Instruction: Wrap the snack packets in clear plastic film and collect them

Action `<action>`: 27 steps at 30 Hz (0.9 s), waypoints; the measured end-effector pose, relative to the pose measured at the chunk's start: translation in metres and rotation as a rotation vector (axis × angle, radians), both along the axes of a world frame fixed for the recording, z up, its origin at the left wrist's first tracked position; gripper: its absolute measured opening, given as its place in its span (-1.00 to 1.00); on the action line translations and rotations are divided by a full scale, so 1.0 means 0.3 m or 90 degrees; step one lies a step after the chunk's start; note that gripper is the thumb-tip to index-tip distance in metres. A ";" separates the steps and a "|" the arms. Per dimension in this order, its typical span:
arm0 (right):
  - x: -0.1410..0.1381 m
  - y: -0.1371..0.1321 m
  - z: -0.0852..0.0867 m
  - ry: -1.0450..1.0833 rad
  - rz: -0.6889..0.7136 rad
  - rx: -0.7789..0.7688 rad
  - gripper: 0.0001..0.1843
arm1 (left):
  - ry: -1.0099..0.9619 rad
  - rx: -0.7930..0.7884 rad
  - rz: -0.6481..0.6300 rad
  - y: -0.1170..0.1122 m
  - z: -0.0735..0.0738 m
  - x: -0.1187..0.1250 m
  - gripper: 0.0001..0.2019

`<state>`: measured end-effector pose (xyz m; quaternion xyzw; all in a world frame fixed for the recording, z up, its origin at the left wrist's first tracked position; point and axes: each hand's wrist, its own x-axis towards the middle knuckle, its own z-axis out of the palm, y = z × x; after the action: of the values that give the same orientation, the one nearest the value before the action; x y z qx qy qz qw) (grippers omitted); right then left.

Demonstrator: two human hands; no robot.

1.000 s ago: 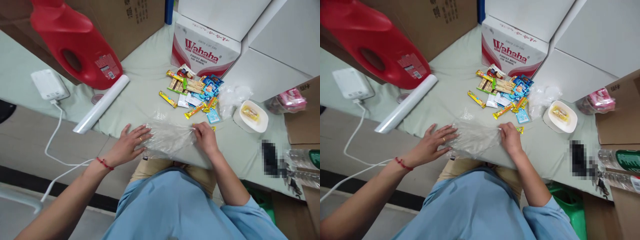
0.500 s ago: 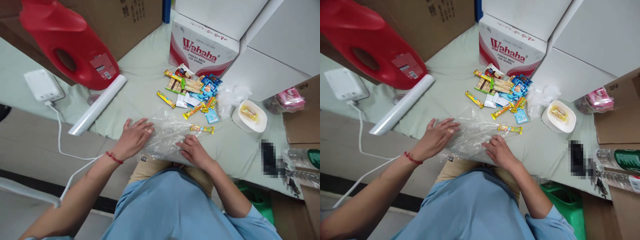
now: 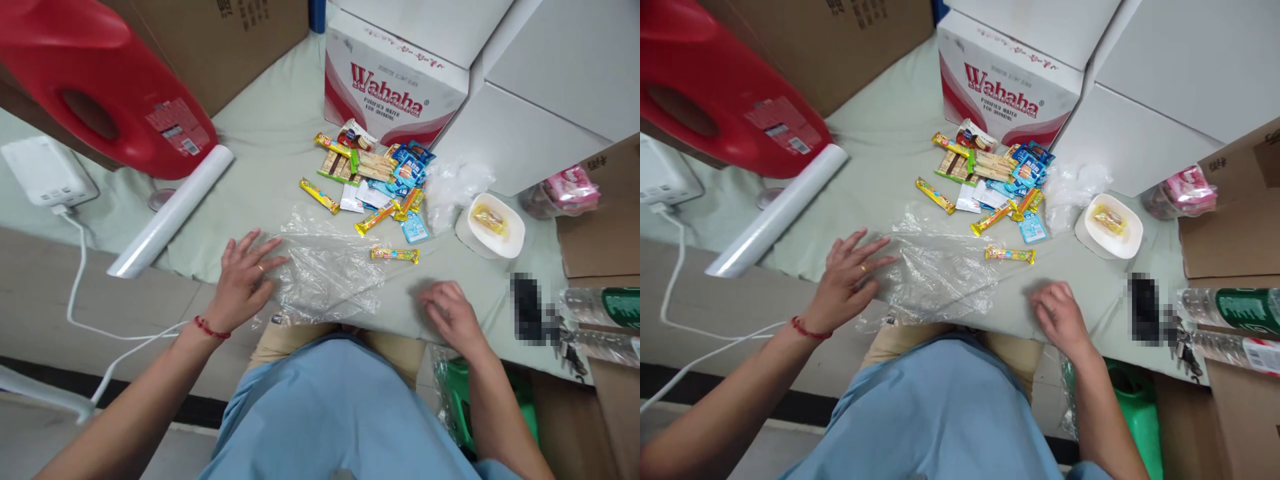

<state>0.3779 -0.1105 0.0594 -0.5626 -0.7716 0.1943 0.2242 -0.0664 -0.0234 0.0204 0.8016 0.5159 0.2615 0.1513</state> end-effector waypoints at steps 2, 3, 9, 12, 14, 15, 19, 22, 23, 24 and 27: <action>-0.026 0.085 -0.018 -0.049 -0.051 0.069 -0.67 | -0.023 0.069 0.057 -0.001 0.021 0.026 -0.75; -0.049 0.133 -0.032 -0.071 -0.050 0.085 -0.61 | -0.020 0.087 0.077 0.000 0.030 0.047 -0.77; -0.159 0.306 -0.089 -0.225 0.007 0.021 -0.51 | 0.106 -0.004 -0.001 -0.039 0.005 0.179 -0.59; -0.110 0.304 -0.057 -0.300 -0.018 -0.038 -0.65 | 0.158 -0.025 -0.040 -0.093 -0.045 0.188 -0.50; -0.068 0.317 -0.015 -0.310 -0.067 -0.030 -0.66 | 0.168 -0.020 -0.058 -0.123 -0.070 0.175 -0.49; -0.057 0.336 0.007 -0.302 -0.083 -0.009 -0.63 | 0.169 -0.018 -0.063 -0.133 -0.078 0.168 -0.49; -0.110 0.487 0.051 -0.262 0.013 0.088 -0.54 | 0.175 -0.019 -0.077 -0.140 -0.080 0.154 -0.49; -0.207 0.606 0.021 -0.292 0.140 0.085 -0.52 | 0.183 -0.017 -0.080 -0.135 -0.073 0.157 -0.49; -0.233 0.633 0.006 -0.318 0.164 0.074 -0.55 | 0.185 -0.015 -0.078 -0.134 -0.072 0.159 -0.50; -0.252 0.651 -0.006 -0.349 0.178 0.063 -0.59 | 0.186 -0.012 -0.077 -0.135 -0.072 0.160 -0.50; -0.262 0.668 -0.010 -0.426 0.172 0.047 -0.75 | 0.180 -0.005 -0.075 -0.139 -0.073 0.161 -0.50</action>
<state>0.2993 0.0898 0.0564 -0.4794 -0.8763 -0.0009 -0.0480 -0.0180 -0.0653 -0.0014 0.8586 0.4853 0.1350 0.0951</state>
